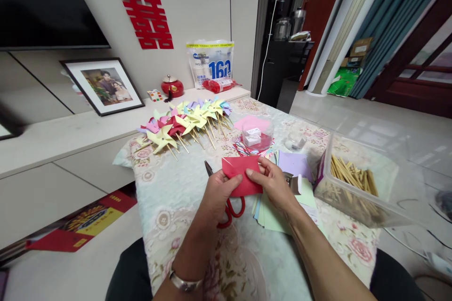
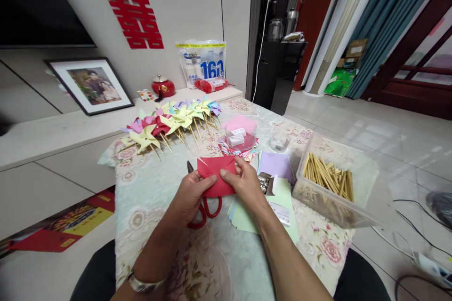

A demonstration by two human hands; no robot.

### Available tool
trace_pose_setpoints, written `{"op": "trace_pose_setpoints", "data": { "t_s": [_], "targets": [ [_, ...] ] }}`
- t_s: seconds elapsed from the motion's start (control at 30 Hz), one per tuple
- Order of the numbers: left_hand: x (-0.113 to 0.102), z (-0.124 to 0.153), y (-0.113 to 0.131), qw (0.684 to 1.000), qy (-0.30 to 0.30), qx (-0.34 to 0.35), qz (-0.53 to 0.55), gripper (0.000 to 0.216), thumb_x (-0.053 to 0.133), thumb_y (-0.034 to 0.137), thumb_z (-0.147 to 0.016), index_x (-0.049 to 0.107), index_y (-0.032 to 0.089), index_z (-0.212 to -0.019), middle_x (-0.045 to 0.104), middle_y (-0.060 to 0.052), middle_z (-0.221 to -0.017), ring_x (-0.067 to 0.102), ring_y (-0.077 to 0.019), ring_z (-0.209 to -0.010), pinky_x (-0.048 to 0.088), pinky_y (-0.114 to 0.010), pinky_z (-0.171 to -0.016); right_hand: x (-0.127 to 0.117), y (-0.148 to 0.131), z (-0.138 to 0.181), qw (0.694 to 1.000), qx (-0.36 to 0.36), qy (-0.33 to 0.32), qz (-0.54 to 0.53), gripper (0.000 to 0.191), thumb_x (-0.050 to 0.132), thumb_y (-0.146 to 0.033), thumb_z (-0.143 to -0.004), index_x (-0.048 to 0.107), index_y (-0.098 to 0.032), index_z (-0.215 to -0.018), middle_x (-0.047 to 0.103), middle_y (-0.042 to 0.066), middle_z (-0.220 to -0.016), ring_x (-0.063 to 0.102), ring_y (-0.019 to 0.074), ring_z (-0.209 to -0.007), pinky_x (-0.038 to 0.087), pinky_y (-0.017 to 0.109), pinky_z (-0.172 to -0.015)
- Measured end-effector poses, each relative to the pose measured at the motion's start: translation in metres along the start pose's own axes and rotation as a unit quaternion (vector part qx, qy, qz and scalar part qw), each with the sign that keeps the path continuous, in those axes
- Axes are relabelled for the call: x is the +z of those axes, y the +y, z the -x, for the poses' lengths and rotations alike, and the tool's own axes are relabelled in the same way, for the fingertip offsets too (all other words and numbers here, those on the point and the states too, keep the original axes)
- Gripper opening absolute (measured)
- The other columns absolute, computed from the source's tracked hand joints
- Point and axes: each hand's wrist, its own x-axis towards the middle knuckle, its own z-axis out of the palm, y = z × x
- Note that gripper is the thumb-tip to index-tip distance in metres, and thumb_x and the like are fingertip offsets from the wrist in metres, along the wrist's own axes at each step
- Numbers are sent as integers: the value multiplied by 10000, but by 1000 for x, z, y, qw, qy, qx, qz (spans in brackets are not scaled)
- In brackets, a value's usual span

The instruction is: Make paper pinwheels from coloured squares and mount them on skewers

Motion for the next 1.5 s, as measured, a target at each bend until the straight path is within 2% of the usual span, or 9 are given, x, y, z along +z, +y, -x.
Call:
{"op": "trace_pose_setpoints", "data": {
  "t_s": [0.17,0.27,0.37,0.5,0.63,0.8,1.07,1.27,1.5],
  "targets": [
    [-3,1,9,999,28,-6,35,424,847,248,-612,724,98,-990,781,-109,-899,711,-227,-792,534,-326,-781,-6,1,-3,997,17,72,2,621,821,-266,-634,621,-145,-1209,616,-69,-613,537,101,-531,417,245,-576],
    [-5,1,13,998,25,-4,57,421,853,251,-612,722,102,-983,778,-97,-871,706,-211,-788,527,-313,-793,-9,2,-4,998,10,63,11,672,814,-249,-610,609,-133,-1240,663,-31,-693,576,117,-594,445,268,-624],
    [-7,1,15,997,23,-12,75,374,862,250,-605,721,107,-920,769,-74,-810,674,-163,-679,523,-283,-732,-9,2,-5,997,-30,47,48,673,811,-252,-616,621,-185,-1258,699,23,-891,610,142,-704,486,300,-687],
    [-10,0,16,995,25,-17,98,307,859,231,-613,709,120,-856,747,-36,-748,636,-122,-617,514,-249,-683,-9,1,-3,977,-119,65,162,511,789,-244,-687,691,-266,-1188,661,47,-1103,599,181,-906,495,311,-760],
    [-12,-1,17,994,39,-12,98,296,872,229,-586,691,125,-796,715,-9,-672,593,-99,-556,494,-224,-617,-11,-1,0,936,-214,21,280,225,732,-220,-792,770,-291,-1002,652,37,-985,585,200,-930,466,331,-802],
    [-10,1,19,997,23,-2,79,327,858,254,-600,712,131,-866,739,-34,-747,641,-139,-638,510,-248,-656,-12,-3,2,905,-259,-58,332,188,659,-192,-873,779,-298,-970,615,37,-906,593,203,-903,446,352,-833],
    [-9,1,16,999,43,2,22,272,830,244,-616,736,121,-840,762,-64,-847,608,-116,-598,484,-242,-634,-11,-7,4,893,-261,-101,353,113,662,-265,-910,772,-277,-931,591,31,-894,582,185,-865,450,323,-792],
    [-9,0,13,999,27,9,-21,223,812,263,-631,737,125,-790,731,-42,-737,590,-119,-586,467,-234,-611,-10,-9,5,892,-249,-113,361,59,694,-251,-888,754,-254,-888,607,31,-890,581,188,-871,446,316,-782],
    [-7,0,12,999,38,11,-32,296,830,294,-596,740,129,-825,739,-56,-758,630,-156,-638,494,-263,-650,-7,-12,6,896,-216,-112,370,96,662,-195,-864,678,-217,-772,611,14,-814,570,181,-813,433,314,-759]
  ]
}}
